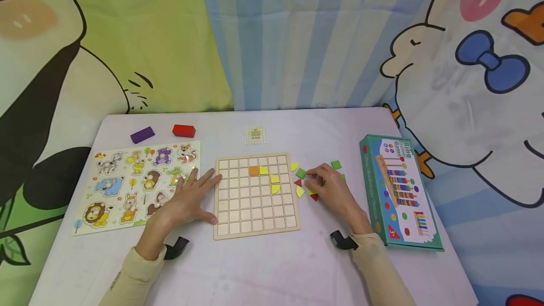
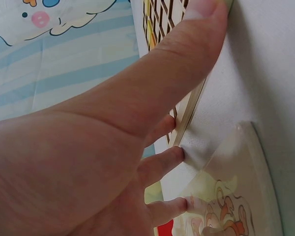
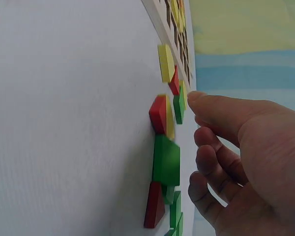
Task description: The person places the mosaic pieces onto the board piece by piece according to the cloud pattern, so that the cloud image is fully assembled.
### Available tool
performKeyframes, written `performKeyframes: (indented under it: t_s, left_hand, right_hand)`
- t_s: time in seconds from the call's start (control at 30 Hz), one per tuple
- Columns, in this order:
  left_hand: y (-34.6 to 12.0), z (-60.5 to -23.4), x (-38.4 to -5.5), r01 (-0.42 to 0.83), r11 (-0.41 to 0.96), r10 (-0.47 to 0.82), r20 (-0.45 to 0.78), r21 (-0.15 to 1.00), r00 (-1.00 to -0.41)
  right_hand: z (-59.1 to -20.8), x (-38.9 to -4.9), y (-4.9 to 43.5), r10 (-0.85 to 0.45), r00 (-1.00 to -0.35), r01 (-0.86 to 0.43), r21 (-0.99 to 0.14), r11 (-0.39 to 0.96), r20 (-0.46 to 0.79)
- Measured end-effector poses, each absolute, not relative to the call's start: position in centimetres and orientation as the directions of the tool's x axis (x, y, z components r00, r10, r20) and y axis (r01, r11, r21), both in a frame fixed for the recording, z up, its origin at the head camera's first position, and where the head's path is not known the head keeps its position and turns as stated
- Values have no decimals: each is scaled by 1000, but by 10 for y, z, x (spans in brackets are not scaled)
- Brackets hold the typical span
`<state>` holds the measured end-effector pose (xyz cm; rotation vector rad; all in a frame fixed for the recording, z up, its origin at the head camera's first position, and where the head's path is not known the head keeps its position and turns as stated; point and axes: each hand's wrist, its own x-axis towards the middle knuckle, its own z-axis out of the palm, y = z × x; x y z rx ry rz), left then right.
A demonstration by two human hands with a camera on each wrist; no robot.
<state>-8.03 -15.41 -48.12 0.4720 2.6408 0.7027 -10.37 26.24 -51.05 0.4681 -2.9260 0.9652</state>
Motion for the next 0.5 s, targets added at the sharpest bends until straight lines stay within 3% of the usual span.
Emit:
performKeyframes:
  t_s: [0.33,0.5]
  left_hand:
    - [-155,-482,-80,215,829,395,-268,516,-879]
    - [-155,-483,-81,217,830,397,-271,514,-877]
  right_hand:
    - [-520,-113,258,-302,-937,-349,-533,771,176]
    - [-520,-115,255,-275,-949,-315,-504,804,155]
